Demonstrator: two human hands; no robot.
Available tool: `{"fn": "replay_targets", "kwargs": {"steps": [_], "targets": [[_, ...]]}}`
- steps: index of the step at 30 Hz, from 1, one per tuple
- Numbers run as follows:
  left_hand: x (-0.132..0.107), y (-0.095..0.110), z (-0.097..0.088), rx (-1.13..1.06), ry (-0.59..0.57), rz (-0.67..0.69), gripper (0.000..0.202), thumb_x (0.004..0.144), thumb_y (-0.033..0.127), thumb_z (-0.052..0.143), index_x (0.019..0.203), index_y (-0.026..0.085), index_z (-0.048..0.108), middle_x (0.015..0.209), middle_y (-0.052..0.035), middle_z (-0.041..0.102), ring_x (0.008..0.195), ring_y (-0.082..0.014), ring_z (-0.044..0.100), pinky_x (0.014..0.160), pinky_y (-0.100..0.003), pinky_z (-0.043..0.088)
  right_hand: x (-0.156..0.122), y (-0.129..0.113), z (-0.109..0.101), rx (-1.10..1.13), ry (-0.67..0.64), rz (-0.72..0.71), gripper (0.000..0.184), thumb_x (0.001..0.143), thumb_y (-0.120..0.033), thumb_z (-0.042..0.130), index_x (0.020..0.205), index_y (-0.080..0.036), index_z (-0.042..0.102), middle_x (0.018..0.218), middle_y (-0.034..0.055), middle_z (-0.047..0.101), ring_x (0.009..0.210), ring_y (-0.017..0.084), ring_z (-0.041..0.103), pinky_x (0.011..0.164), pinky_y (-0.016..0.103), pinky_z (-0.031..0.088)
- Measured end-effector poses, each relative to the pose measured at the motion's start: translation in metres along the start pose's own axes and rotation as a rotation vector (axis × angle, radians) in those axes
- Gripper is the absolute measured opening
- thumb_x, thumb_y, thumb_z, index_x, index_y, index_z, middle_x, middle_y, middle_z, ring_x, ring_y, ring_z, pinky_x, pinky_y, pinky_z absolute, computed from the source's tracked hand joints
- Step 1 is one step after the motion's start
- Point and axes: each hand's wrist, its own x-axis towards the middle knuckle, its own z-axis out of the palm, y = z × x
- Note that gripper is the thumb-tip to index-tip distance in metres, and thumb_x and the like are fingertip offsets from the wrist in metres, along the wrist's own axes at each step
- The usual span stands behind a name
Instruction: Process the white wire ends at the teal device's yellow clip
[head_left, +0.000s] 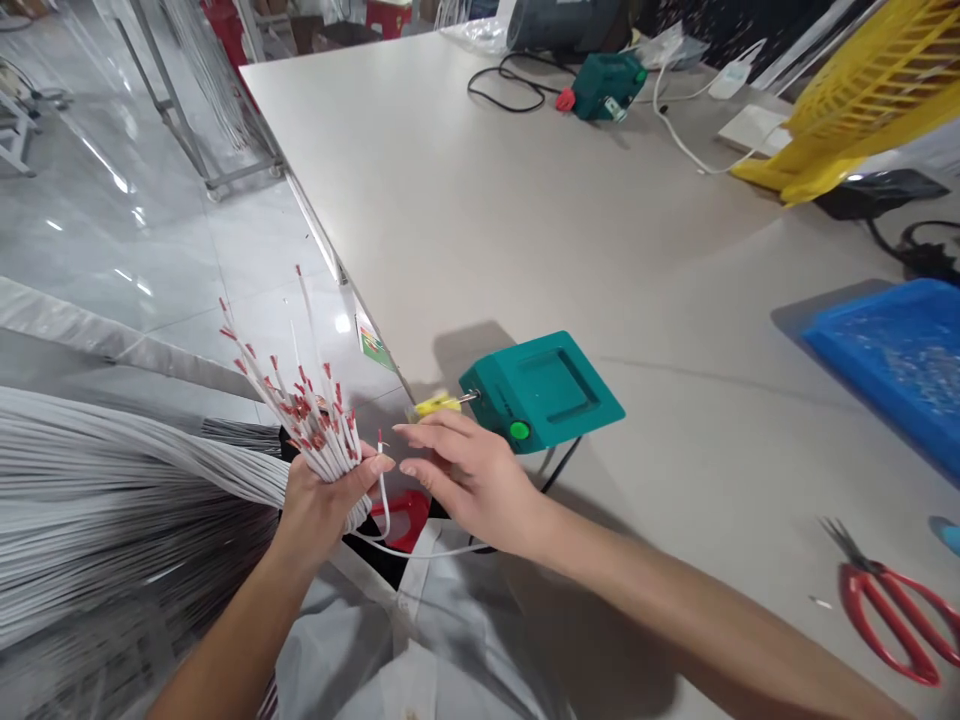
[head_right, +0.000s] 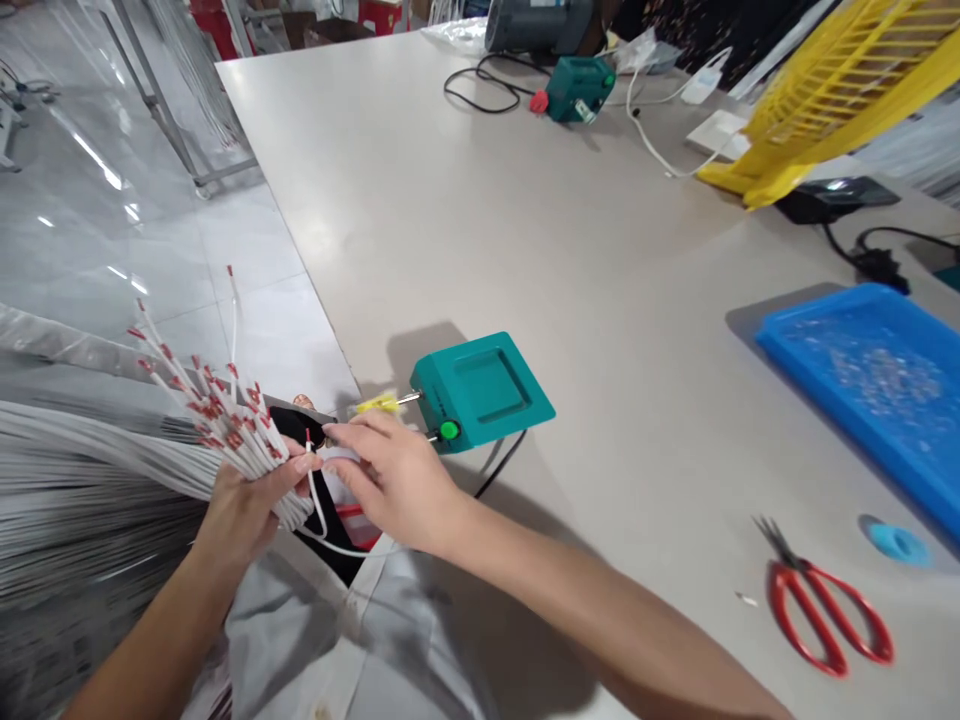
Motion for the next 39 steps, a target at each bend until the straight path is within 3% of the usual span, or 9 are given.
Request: {"fn": "replay_targets", "kwargs": {"steps": [7, 10, 12, 18, 21, 24, 28, 34, 39], "targets": [[-0.003, -0.022, -0.007, -0.051, -0.147, -0.001, 0.011, 0.065, 0.024, 0.071, 0.061, 0.015, 0.065, 0.049, 0.0021, 0.056, 0.046, -0.0095, 0.048, 0.046, -0.022, 0.038, 0.004, 0.002, 0.031, 0.706, 0.080, 0.352, 0.015, 0.073, -0.033, 0.067, 0.071, -0.019, 0.069, 0.071, 0.0028, 0.064, 0.063, 0.012, 0.056, 0.057, 0.025, 0.048], [-0.003, -0.026, -0.009, -0.071, -0.164, -0.013, 0.010, 0.065, 0.022, 0.072, 0.062, 0.015, 0.066, 0.049, 0.0025, 0.056, 0.046, -0.0085, 0.048, 0.046, -0.021, 0.037, 0.002, 0.003, 0.038, 1.052, 0.020, 0.580, 0.021, 0.070, -0.037, 0.069, 0.065, -0.017, 0.066, 0.054, -0.0030, 0.054, 0.043, 0.006, 0.043, 0.040, 0.020, 0.037], [-0.003, -0.026, -0.010, -0.083, -0.169, -0.010, 0.010, 0.065, 0.022, 0.072, 0.063, 0.015, 0.066, 0.049, 0.0025, 0.056, 0.046, -0.0084, 0.048, 0.046, -0.021, 0.037, 0.000, 0.006, 0.038, 1.157, -0.036, 0.614, 0.023, 0.072, -0.040, 0.067, 0.067, -0.017, 0.065, 0.052, -0.0044, 0.050, 0.040, 0.005, 0.040, 0.039, 0.019, 0.034], [0.003, -0.026, -0.014, -0.057, -0.050, 0.001, 0.013, 0.065, 0.025, 0.072, 0.072, 0.015, 0.067, 0.054, 0.0019, 0.059, 0.050, -0.0103, 0.052, 0.050, -0.022, 0.041, 0.001, 0.007, 0.012, 0.626, -0.051, 0.154, 0.047, 0.088, -0.048, 0.041, 0.066, -0.017, 0.070, 0.066, 0.0038, 0.059, 0.062, 0.012, 0.054, 0.059, 0.027, 0.044], [0.005, -0.028, -0.013, -0.064, -0.028, -0.017, 0.016, 0.063, 0.024, 0.074, 0.073, 0.016, 0.066, 0.054, 0.0024, 0.059, 0.050, -0.0108, 0.053, 0.050, -0.023, 0.042, 0.006, 0.002, 0.005, 0.328, -0.052, 0.016, 0.034, 0.086, -0.040, 0.048, 0.072, -0.018, 0.070, 0.067, 0.0042, 0.063, 0.064, 0.013, 0.057, 0.062, 0.027, 0.045], [0.004, -0.024, -0.009, -0.050, -0.073, -0.031, 0.014, 0.061, 0.021, 0.075, 0.065, 0.015, 0.064, 0.052, 0.0024, 0.058, 0.049, -0.0107, 0.052, 0.049, -0.023, 0.042, 0.011, -0.003, 0.009, 0.127, 0.019, 0.031, 0.019, 0.082, -0.032, 0.056, 0.080, -0.018, 0.069, 0.074, 0.0051, 0.067, 0.069, 0.014, 0.059, 0.066, 0.027, 0.047], [0.003, -0.018, -0.004, 0.007, -0.173, -0.065, 0.016, 0.057, 0.014, 0.076, 0.053, 0.014, 0.060, 0.049, 0.0025, 0.057, 0.048, -0.0103, 0.051, 0.048, -0.022, 0.043, 0.013, -0.005, 0.016, 0.096, 0.043, 0.087, 0.014, 0.080, -0.027, 0.059, 0.075, -0.018, 0.068, 0.072, 0.0034, 0.066, 0.068, 0.013, 0.059, 0.064, 0.024, 0.045], [0.005, -0.027, -0.010, -0.098, -0.201, -0.055, 0.012, 0.060, 0.012, 0.074, 0.069, 0.015, 0.066, 0.060, 0.0024, 0.062, 0.053, -0.0099, 0.054, 0.051, -0.021, 0.046, 0.012, -0.007, 0.019, 0.144, 0.032, 0.184, 0.024, 0.082, -0.021, 0.052, 0.060, -0.016, 0.058, 0.057, 0.0004, 0.055, 0.057, 0.011, 0.050, 0.055, 0.023, 0.038], [0.006, -0.030, -0.016, -0.131, -0.161, -0.055, 0.009, 0.066, 0.019, 0.072, 0.069, 0.014, 0.066, 0.063, 0.0002, 0.065, 0.058, -0.0113, 0.060, 0.057, -0.022, 0.050, 0.012, -0.007, 0.021, 0.233, 0.021, 0.221, 0.022, 0.082, -0.020, 0.050, 0.061, -0.016, 0.055, 0.059, 0.0003, 0.056, 0.058, 0.011, 0.049, 0.057, 0.023, 0.038]]}}
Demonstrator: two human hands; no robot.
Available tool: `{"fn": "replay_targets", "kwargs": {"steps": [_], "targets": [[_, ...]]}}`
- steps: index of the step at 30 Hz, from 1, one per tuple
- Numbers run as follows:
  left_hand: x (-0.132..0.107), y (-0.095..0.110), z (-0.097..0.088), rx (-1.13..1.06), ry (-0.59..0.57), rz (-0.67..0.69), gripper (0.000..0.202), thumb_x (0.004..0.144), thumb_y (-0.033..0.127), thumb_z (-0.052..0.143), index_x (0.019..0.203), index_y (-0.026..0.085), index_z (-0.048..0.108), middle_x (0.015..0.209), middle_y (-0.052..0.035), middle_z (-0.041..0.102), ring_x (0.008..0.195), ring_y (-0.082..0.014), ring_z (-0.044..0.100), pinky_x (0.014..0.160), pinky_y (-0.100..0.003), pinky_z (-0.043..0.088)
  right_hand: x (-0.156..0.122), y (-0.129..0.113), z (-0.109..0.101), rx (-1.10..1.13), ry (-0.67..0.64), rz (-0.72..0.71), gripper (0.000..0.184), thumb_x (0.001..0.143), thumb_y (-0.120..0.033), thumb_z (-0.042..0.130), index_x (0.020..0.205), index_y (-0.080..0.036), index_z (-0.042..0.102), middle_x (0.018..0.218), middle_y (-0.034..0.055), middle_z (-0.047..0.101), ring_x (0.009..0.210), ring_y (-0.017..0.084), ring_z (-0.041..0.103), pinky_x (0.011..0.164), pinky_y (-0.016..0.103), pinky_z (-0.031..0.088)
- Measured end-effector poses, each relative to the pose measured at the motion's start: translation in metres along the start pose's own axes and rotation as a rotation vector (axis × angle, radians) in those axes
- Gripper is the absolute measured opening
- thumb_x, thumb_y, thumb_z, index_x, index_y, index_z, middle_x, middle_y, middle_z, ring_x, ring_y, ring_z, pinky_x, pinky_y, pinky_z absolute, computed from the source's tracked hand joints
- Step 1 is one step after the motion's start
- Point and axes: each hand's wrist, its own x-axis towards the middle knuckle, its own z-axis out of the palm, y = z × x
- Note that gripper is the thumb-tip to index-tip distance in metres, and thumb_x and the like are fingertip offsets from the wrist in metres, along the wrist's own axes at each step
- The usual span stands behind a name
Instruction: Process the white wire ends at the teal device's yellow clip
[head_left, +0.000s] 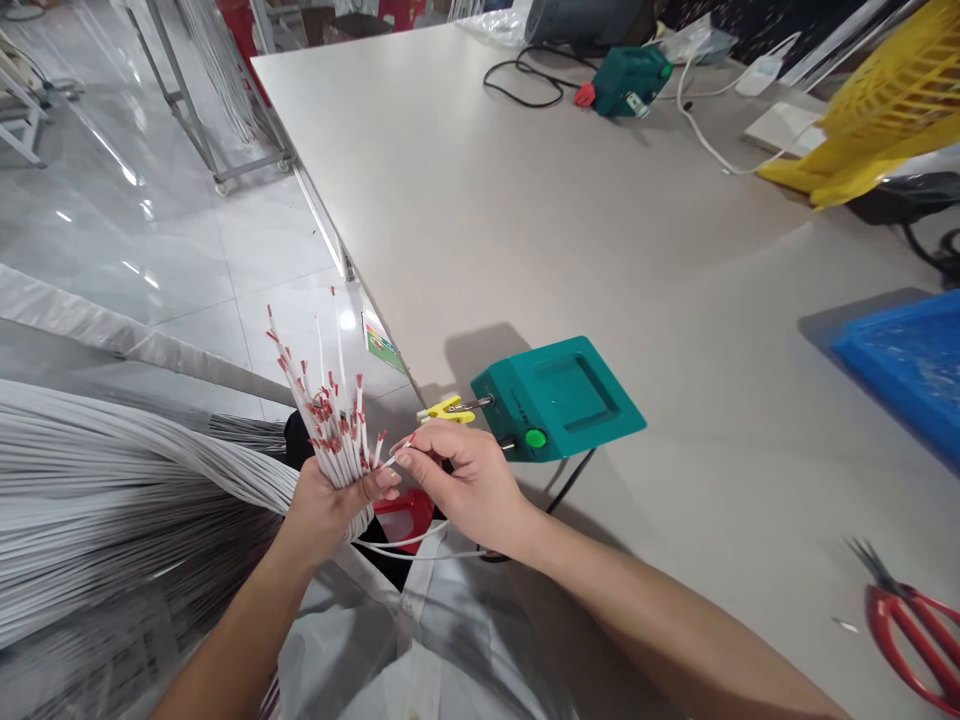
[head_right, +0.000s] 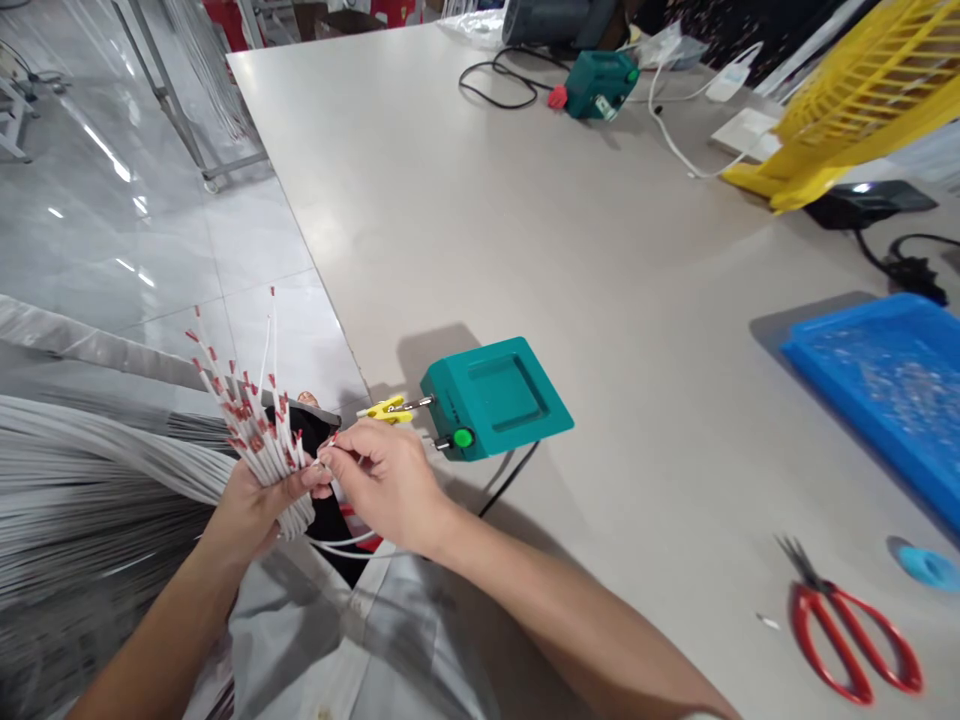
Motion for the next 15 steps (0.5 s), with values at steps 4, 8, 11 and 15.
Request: {"fn": "replay_targets", "kwargs": {"steps": [4, 8, 11, 15], "targets": [[-0.0008, 0.0019, 0.0002, -0.023, 0.024, -0.003, 0.012, 0.066, 0.023, 0.072, 0.068, 0.013, 0.066, 0.061, 0.0000, 0.065, 0.055, -0.0112, 0.060, 0.054, -0.022, 0.050, -0.0009, 0.0041, 0.0018, 0.023, 0.009, -0.007, 0.020, 0.083, -0.020, 0.051, 0.064, -0.016, 0.057, 0.062, 0.0012, 0.059, 0.060, 0.011, 0.050, 0.059, 0.024, 0.039], [-0.0005, 0.0013, 0.0009, -0.032, 0.036, -0.009, 0.013, 0.066, 0.024, 0.073, 0.067, 0.013, 0.067, 0.059, -0.0004, 0.064, 0.054, -0.0113, 0.059, 0.053, -0.022, 0.049, -0.0016, 0.0077, 0.0028, 0.024, 0.027, -0.016, 0.020, 0.082, -0.020, 0.052, 0.063, -0.016, 0.057, 0.061, 0.0006, 0.059, 0.059, 0.011, 0.051, 0.059, 0.023, 0.039], [0.0010, -0.0002, 0.0012, -0.026, 0.113, 0.015, 0.013, 0.067, 0.025, 0.072, 0.069, 0.013, 0.068, 0.062, -0.0019, 0.066, 0.061, -0.0127, 0.060, 0.062, -0.024, 0.049, -0.0020, 0.0091, 0.0025, 0.017, 0.056, -0.029, 0.019, 0.081, -0.019, 0.054, 0.063, -0.017, 0.057, 0.062, 0.0005, 0.060, 0.060, 0.011, 0.052, 0.061, 0.023, 0.041], [0.0026, -0.0019, 0.0019, -0.034, 0.289, 0.094, 0.012, 0.067, 0.026, 0.072, 0.069, 0.015, 0.067, 0.060, 0.0016, 0.063, 0.059, -0.0099, 0.056, 0.061, -0.022, 0.045, -0.0027, 0.0096, 0.0025, -0.042, 0.094, -0.038, 0.019, 0.080, -0.020, 0.056, 0.062, -0.017, 0.056, 0.061, 0.0003, 0.059, 0.060, 0.011, 0.052, 0.061, 0.024, 0.041]]}}
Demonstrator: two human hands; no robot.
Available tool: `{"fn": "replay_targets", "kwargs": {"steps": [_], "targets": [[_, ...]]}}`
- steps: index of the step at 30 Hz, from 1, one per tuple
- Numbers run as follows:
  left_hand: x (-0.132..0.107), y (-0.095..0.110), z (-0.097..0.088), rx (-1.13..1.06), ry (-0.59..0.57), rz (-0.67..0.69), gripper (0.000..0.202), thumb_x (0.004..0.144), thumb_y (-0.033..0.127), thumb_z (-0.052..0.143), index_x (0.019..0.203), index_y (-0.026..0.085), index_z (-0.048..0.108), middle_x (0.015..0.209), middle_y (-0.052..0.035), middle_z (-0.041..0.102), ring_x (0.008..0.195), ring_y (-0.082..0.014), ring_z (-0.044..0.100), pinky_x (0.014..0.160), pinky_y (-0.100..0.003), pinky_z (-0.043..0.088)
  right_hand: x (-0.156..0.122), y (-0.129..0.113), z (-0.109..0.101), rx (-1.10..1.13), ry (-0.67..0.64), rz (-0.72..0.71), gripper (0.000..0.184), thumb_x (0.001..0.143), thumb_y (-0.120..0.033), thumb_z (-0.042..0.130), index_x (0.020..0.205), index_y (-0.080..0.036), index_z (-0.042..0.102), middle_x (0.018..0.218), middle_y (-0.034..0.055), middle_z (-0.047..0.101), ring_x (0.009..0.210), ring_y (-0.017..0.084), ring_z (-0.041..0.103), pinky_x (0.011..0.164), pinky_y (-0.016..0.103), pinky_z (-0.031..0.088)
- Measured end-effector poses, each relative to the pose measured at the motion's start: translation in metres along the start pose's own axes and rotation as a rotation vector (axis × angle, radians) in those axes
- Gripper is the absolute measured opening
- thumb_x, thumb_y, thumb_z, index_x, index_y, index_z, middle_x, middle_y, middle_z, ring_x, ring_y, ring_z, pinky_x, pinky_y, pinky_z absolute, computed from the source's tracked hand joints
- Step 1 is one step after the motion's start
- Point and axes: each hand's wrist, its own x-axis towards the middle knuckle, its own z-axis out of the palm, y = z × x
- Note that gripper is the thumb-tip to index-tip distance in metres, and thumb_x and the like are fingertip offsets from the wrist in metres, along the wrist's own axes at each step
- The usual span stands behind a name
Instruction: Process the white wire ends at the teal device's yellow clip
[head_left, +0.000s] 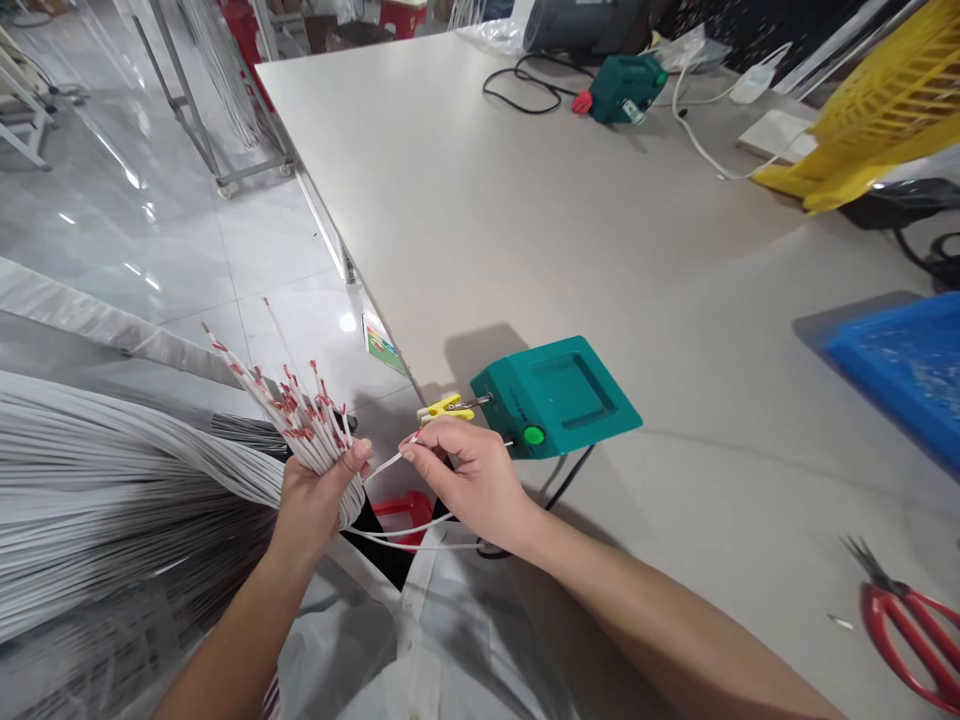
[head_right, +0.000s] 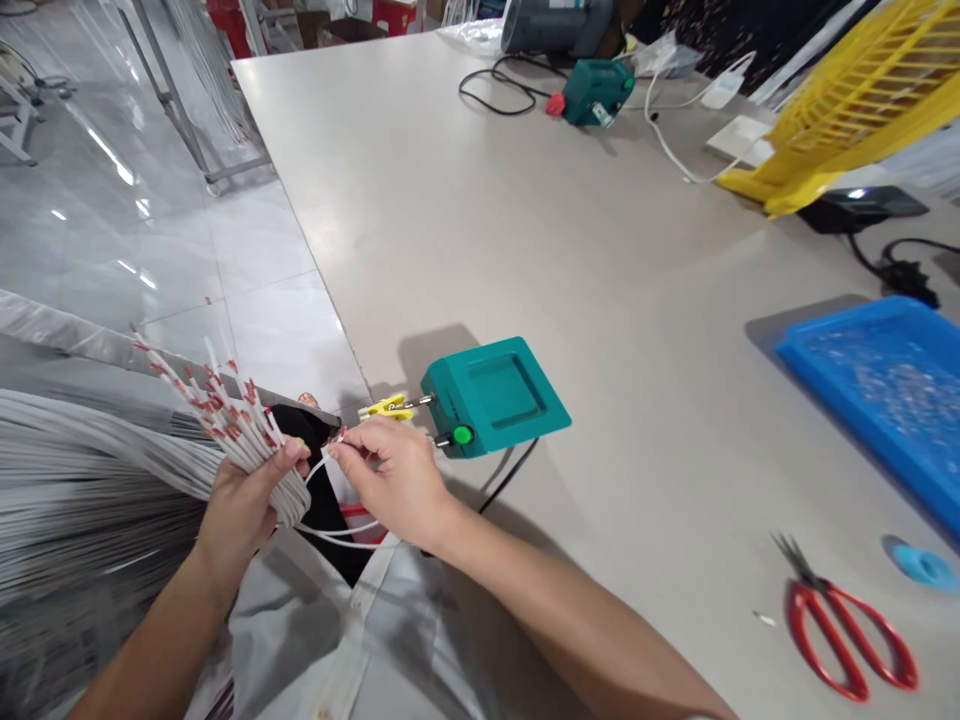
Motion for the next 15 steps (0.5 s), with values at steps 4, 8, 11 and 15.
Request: {"fn": "replay_targets", "kwargs": {"steps": [4, 8, 11, 15], "targets": [[-0.0008, -0.0011, -0.0010, 0.068, -0.036, 0.039, 0.014, 0.067, 0.026, 0.071, 0.064, 0.015, 0.065, 0.058, 0.0019, 0.059, 0.059, -0.0100, 0.053, 0.059, -0.022, 0.042, -0.0006, -0.0008, -0.0002, -0.032, 0.003, -0.024, 0.021, 0.081, -0.020, 0.054, 0.060, -0.017, 0.053, 0.057, -0.0007, 0.055, 0.057, 0.011, 0.050, 0.058, 0.023, 0.040], [-0.0002, -0.0017, -0.0044, 0.119, -0.139, 0.051, 0.012, 0.069, 0.025, 0.070, 0.066, 0.015, 0.065, 0.057, 0.0021, 0.057, 0.058, -0.0101, 0.051, 0.058, -0.023, 0.041, -0.0011, 0.0004, -0.0008, -0.015, -0.008, -0.058, 0.019, 0.080, -0.020, 0.055, 0.062, -0.017, 0.054, 0.060, 0.0005, 0.056, 0.060, 0.011, 0.051, 0.059, 0.024, 0.040], [-0.0001, -0.0010, -0.0046, 0.138, -0.223, 0.004, 0.009, 0.068, 0.022, 0.071, 0.069, 0.015, 0.066, 0.059, 0.0018, 0.059, 0.057, -0.0101, 0.051, 0.057, -0.022, 0.041, -0.0015, 0.0019, 0.0016, 0.045, -0.027, -0.047, 0.014, 0.080, -0.021, 0.055, 0.067, -0.017, 0.059, 0.065, 0.0016, 0.060, 0.064, 0.012, 0.055, 0.061, 0.023, 0.042], [-0.0018, -0.0005, -0.0016, 0.106, -0.329, -0.070, 0.011, 0.065, 0.019, 0.073, 0.073, 0.015, 0.068, 0.065, 0.0011, 0.063, 0.060, -0.0107, 0.053, 0.058, -0.022, 0.044, -0.0020, 0.0016, 0.0068, 0.129, -0.060, 0.011, 0.011, 0.078, -0.022, 0.060, 0.070, -0.016, 0.065, 0.066, 0.0024, 0.062, 0.060, 0.011, 0.055, 0.057, 0.022, 0.042]]}}
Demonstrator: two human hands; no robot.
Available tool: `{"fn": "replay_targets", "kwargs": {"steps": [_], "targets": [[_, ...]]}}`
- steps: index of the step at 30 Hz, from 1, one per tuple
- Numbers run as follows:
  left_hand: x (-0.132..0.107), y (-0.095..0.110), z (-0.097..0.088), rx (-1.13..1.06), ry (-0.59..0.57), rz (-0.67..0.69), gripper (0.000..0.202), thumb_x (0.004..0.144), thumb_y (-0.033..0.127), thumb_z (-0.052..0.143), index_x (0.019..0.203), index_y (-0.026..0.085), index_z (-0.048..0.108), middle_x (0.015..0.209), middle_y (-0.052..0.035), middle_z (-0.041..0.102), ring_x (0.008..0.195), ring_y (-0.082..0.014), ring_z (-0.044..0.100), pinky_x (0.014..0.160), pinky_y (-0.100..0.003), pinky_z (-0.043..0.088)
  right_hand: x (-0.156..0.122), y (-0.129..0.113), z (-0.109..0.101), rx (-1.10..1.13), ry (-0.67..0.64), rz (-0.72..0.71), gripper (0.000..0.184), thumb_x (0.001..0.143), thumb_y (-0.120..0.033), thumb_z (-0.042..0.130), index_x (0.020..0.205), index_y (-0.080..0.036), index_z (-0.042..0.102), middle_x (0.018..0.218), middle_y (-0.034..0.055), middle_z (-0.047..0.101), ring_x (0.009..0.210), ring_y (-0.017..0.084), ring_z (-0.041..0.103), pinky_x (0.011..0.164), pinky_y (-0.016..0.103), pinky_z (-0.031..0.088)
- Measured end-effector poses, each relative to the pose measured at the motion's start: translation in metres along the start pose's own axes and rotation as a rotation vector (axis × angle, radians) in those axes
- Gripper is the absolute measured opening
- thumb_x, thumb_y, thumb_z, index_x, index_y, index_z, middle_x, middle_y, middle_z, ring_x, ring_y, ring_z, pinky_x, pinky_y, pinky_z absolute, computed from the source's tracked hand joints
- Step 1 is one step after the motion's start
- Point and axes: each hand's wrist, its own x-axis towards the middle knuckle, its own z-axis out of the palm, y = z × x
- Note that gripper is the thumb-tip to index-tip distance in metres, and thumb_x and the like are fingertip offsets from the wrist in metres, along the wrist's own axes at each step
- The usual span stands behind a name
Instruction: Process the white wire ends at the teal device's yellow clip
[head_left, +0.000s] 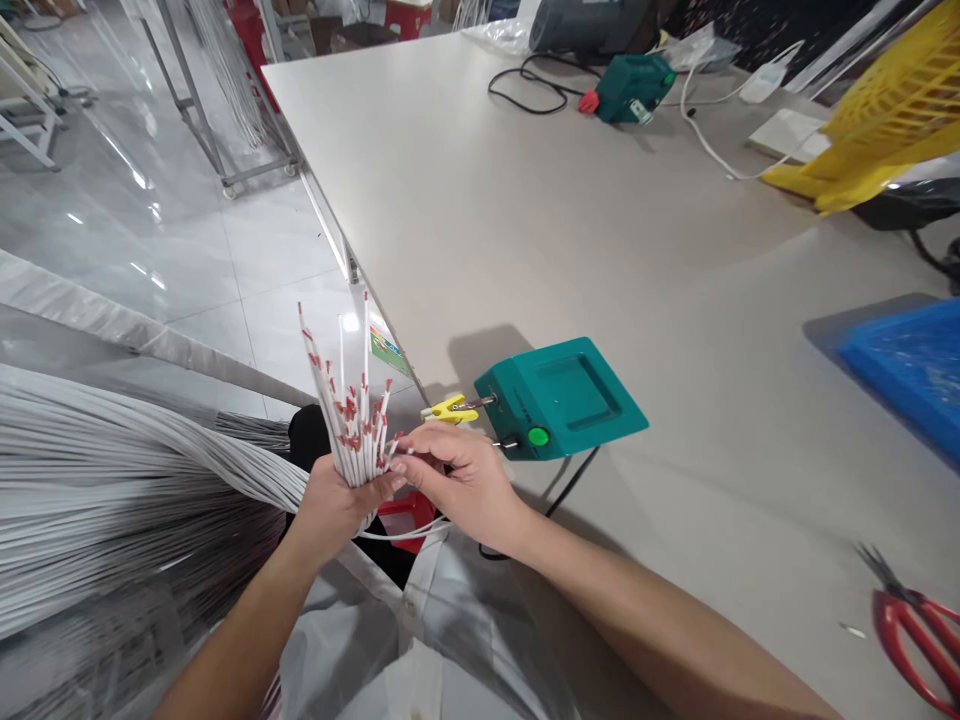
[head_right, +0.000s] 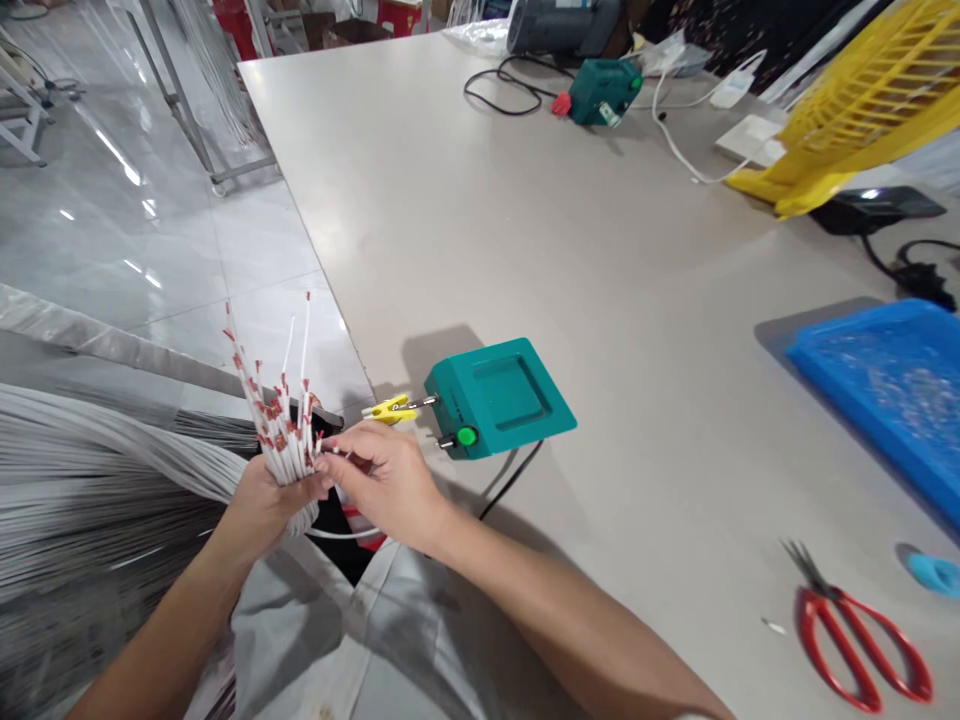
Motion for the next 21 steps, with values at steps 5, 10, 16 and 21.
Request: {"fn": "replay_targets", "kwargs": {"steps": [5, 10, 16, 21], "targets": [[0.000, -0.002, -0.002, -0.002, -0.019, -0.014, 0.011, 0.065, 0.019, 0.073, 0.075, 0.016, 0.069, 0.069, 0.0000, 0.067, 0.064, -0.0126, 0.058, 0.061, -0.023, 0.047, 0.000, 0.001, 0.001, 0.062, 0.010, 0.038, 0.016, 0.080, -0.023, 0.059, 0.066, -0.016, 0.064, 0.064, 0.0022, 0.063, 0.061, 0.012, 0.056, 0.059, 0.023, 0.044], [0.002, 0.005, -0.007, -0.036, 0.061, 0.008, 0.010, 0.068, 0.023, 0.071, 0.074, 0.015, 0.069, 0.069, -0.0034, 0.069, 0.068, -0.0152, 0.062, 0.067, -0.026, 0.048, -0.001, 0.004, -0.002, 0.205, -0.010, 0.132, 0.019, 0.085, -0.027, 0.052, 0.073, -0.017, 0.062, 0.070, 0.0023, 0.064, 0.066, 0.013, 0.059, 0.064, 0.025, 0.048], [0.006, 0.012, -0.015, -0.197, 0.186, -0.013, 0.012, 0.068, 0.024, 0.071, 0.069, 0.015, 0.062, 0.054, 0.0004, 0.063, 0.054, -0.0120, 0.059, 0.055, -0.023, 0.046, -0.010, 0.000, -0.020, -0.029, -0.227, -0.054, 0.015, 0.087, -0.019, 0.046, 0.080, -0.017, 0.060, 0.080, 0.0045, 0.066, 0.070, 0.012, 0.061, 0.065, 0.022, 0.049], [0.012, 0.019, -0.029, -0.303, 0.236, 0.096, 0.012, 0.068, 0.021, 0.069, 0.068, 0.016, 0.059, 0.051, 0.0041, 0.057, 0.048, -0.0087, 0.052, 0.050, -0.022, 0.043, -0.031, 0.004, -0.039, -0.300, -0.442, -0.320, 0.014, 0.084, -0.012, 0.047, 0.094, -0.015, 0.056, 0.089, 0.0079, 0.067, 0.081, 0.014, 0.063, 0.069, 0.024, 0.051]]}}
